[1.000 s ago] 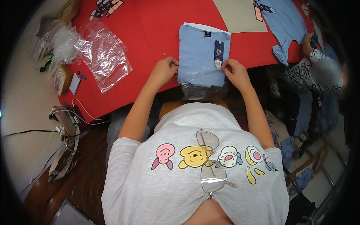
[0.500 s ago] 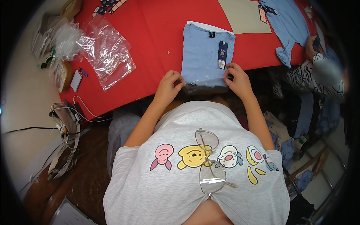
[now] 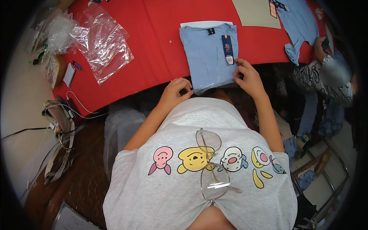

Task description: The person organizes clear plastic bags and then places a folded blue shirt into one of the bags.

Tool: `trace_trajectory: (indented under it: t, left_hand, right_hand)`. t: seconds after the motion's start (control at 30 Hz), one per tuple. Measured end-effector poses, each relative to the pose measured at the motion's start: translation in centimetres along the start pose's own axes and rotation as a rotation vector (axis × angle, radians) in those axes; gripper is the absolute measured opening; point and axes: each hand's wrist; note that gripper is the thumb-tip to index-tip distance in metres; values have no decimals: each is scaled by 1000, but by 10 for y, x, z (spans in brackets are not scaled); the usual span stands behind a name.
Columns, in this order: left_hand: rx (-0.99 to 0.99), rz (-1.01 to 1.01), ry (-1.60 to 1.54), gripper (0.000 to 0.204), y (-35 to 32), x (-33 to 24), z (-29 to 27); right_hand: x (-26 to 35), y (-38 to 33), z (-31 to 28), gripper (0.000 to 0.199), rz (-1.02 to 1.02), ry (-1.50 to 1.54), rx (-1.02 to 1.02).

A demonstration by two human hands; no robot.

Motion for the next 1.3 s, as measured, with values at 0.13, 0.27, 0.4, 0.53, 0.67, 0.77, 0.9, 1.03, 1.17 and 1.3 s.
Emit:
trace_trajectory:
  t: [0.13, 0.27, 0.4, 0.53, 0.67, 0.77, 0.9, 1.03, 1.17, 1.3]
  left_hand:
    - [44, -320, -439, 21, -11, 10, 14]
    - [78, -406, -359, 18, -16, 17, 23]
    - [50, -222, -36, 16, -26, 6, 23]
    - [23, -21, 39, 17, -28, 7, 21]
    - [60, -143, -163, 18, -32, 3, 24]
    - [147, -233, -180, 26, -39, 8, 22]
    - [-12, -239, -146, 49, -43, 30, 43]
    - [109, -404, -367, 47, -22, -4, 52]
    - [133, -197, -291, 25, -21, -6, 72]
    - [4, -198, -124, 15, -25, -61, 74]
  right_hand:
    - [-1, 2, 5, 13, -31, -42, -13]
    - [-1, 3, 7, 13, -68, -99, -4]
    - [3, -7, 9, 14, -74, -126, -2]
    - [9, -23, 12, 15, -196, -235, -127]
    - [9, -46, 13, 17, -260, -152, -25]
    - [15, -67, 19, 19, -84, 53, 138]
    - [27, -87, 17, 19, 236, 606, 356]
    - [22, -95, 5, 19, 274, 931, 519]
    - [16, -109, -21, 11, 353, 1066, 620]
    - [21, -107, -46, 19, 506, 1022, 712]
Point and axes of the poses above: each hand's wrist, its own y-axis towards the middle knuckle, its own z-axis out of the palm, x = y × z, and after that the axes turned 3 degrees about z, right-handed
